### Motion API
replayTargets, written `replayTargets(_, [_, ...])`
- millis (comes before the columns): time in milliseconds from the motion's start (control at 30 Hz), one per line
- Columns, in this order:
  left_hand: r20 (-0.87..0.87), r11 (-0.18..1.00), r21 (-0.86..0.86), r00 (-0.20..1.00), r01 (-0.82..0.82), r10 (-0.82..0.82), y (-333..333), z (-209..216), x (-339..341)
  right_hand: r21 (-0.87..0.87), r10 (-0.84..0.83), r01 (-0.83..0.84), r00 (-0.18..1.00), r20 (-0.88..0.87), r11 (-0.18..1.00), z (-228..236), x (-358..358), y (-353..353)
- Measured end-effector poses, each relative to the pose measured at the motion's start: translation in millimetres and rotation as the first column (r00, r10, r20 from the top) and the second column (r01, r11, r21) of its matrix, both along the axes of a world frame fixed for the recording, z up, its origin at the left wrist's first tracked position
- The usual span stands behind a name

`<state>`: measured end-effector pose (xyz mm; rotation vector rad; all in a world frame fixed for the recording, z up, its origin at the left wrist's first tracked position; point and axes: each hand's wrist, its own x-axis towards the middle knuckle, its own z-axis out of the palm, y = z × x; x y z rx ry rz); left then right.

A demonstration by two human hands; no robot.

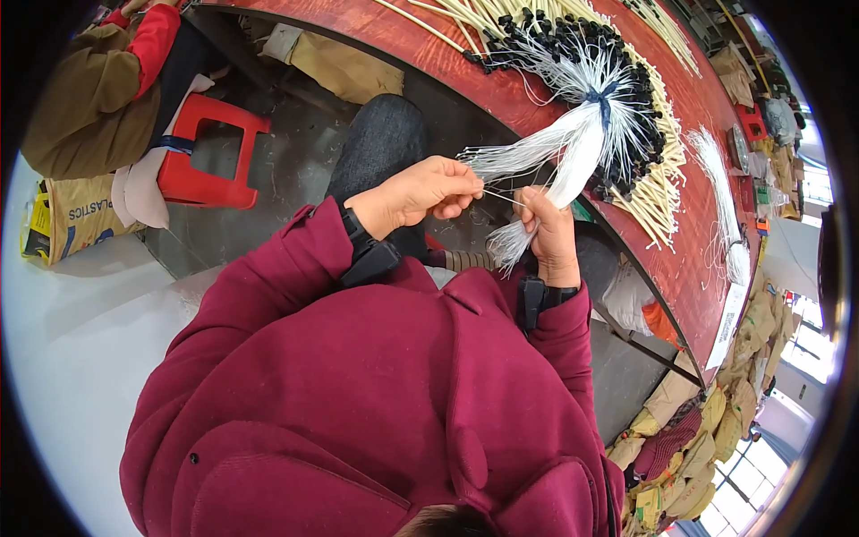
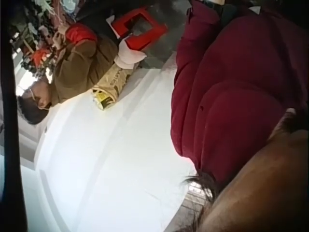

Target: The person separates white strands from a bundle by hand, loops a thin white string around a small group of strands, and pulls the string tight to secure them.

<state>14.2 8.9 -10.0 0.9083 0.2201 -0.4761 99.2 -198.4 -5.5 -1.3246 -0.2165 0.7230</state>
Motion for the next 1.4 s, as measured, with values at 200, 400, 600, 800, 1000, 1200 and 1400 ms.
replayTargets(200, [-0.022,0.981,-0.189,0.999,0.043,-0.048,-1,-1,-5,0.125,0.033,-0.03,0.999,-0.026,0.992,-5,-2,-2])
replayTargets(400, [-0.103,0.996,-0.07,0.993,-0.056,0.049,-3,3,-1,0.113,-0.027,0.036,0.996,-0.082,0.993,-2,-1,-3])
replayTargets(600, [0.007,0.997,0.081,1.0,0.008,-0.009,0,-6,1,0.044,-0.071,0.072,0.997,-0.03,0.996,6,3,1])
replayTargets(800, [-0.091,0.994,-0.041,0.991,-0.104,0.1,-4,11,-8,0.053,-0.031,0.029,0.999,0.026,0.998,-9,-6,-4])
replayTargets(1000, [0.009,0.992,0.053,0.994,-0.112,0.111,-3,-1,-3,0.042,-0.105,0.108,0.992,-0.074,0.993,-2,-2,0])
replayTargets(1200, [-0.071,0.982,0.127,0.986,-0.141,0.151,-6,27,-4,0.037,-0.095,0.097,0.994,-0.054,0.995,-1,-3,2])
replayTargets(1400, [0.002,0.981,0.151,0.992,-0.125,0.126,-5,2,-3,0.003,-0.122,0.122,0.991,-0.047,0.993,4,-5,5])
